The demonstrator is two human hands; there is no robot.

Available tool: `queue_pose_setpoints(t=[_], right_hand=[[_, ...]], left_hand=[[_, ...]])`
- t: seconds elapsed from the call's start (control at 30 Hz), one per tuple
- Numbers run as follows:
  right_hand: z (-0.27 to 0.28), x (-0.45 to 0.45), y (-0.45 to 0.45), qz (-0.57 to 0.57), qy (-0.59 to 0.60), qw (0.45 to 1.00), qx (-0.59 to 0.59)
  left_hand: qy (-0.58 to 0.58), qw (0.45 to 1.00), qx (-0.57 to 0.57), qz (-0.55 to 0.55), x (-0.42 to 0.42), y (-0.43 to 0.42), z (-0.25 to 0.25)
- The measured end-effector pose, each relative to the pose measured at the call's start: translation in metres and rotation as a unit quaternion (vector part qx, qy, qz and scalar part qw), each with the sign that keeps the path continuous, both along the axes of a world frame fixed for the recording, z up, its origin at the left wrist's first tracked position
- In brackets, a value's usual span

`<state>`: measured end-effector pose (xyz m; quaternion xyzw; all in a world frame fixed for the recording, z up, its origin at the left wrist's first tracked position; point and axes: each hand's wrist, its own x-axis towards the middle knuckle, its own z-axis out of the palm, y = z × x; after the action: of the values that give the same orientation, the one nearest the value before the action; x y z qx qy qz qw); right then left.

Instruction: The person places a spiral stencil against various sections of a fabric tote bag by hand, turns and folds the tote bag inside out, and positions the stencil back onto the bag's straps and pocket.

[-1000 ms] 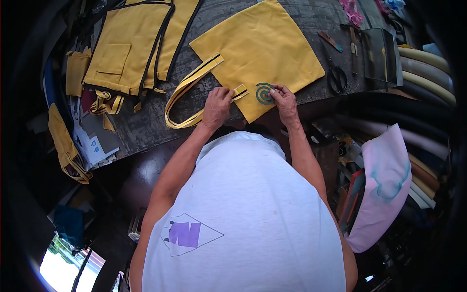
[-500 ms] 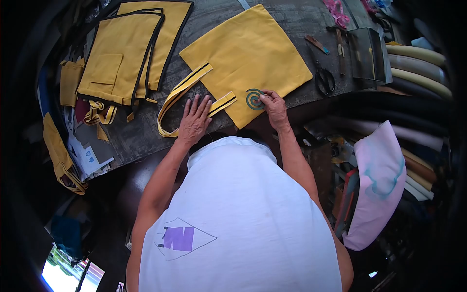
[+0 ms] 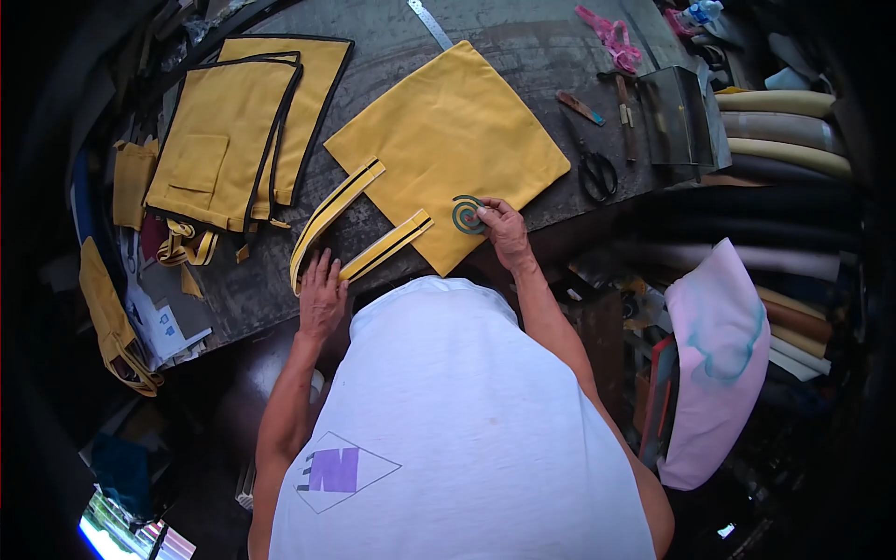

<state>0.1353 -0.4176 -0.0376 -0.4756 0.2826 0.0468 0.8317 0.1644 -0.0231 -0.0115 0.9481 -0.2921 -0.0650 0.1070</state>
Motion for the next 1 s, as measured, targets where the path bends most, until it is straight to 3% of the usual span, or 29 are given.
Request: queue_pose_setpoints(t=[0.1,0.3,0.4,0.43,0.53,0.67,0.8,0.83,0.97,1.0], right_hand=[[0.002,0.000,-0.005,0.009,-0.001,1.000,0.006],[0.006,0.000,-0.011,-0.009,-0.012,0.998,0.067],[0.013,-0.003,-0.018,-0.022,-0.009,0.998,0.062],[0.017,-0.004,-0.022,-0.033,-0.002,0.998,0.058],[0.022,-0.013,-0.056,-0.050,-0.005,0.999,0.021],[0.034,-0.033,-0.135,-0.111,-0.031,0.991,-0.073],[0.031,-0.057,-0.222,-0.170,0.035,0.967,-0.186],[0.034,-0.059,-0.235,-0.186,0.039,0.962,-0.195],[0.028,-0.068,-0.286,-0.241,0.053,0.947,-0.203],[0.023,-0.070,-0.298,-0.260,0.063,0.944,-0.192]], left_hand=[[0.005,1.000,-0.017,-0.015,0.005,-0.001,0.006],[0.082,0.980,0.052,0.171,0.013,0.006,0.018],[-0.006,0.977,-0.088,0.196,0.020,-0.012,0.029],[0.028,0.975,-0.105,0.195,0.022,-0.017,0.032],[-0.083,0.979,-0.109,0.154,0.021,-0.035,0.040],[-0.127,0.945,-0.010,0.300,0.020,-0.026,0.032],[0.034,0.911,0.003,0.410,0.014,0.023,-0.016],[0.014,0.918,0.008,0.396,0.013,0.025,-0.017],[0.024,0.890,-0.113,0.441,0.020,0.047,-0.051],[0.077,0.844,-0.214,0.486,0.021,0.049,-0.055]])
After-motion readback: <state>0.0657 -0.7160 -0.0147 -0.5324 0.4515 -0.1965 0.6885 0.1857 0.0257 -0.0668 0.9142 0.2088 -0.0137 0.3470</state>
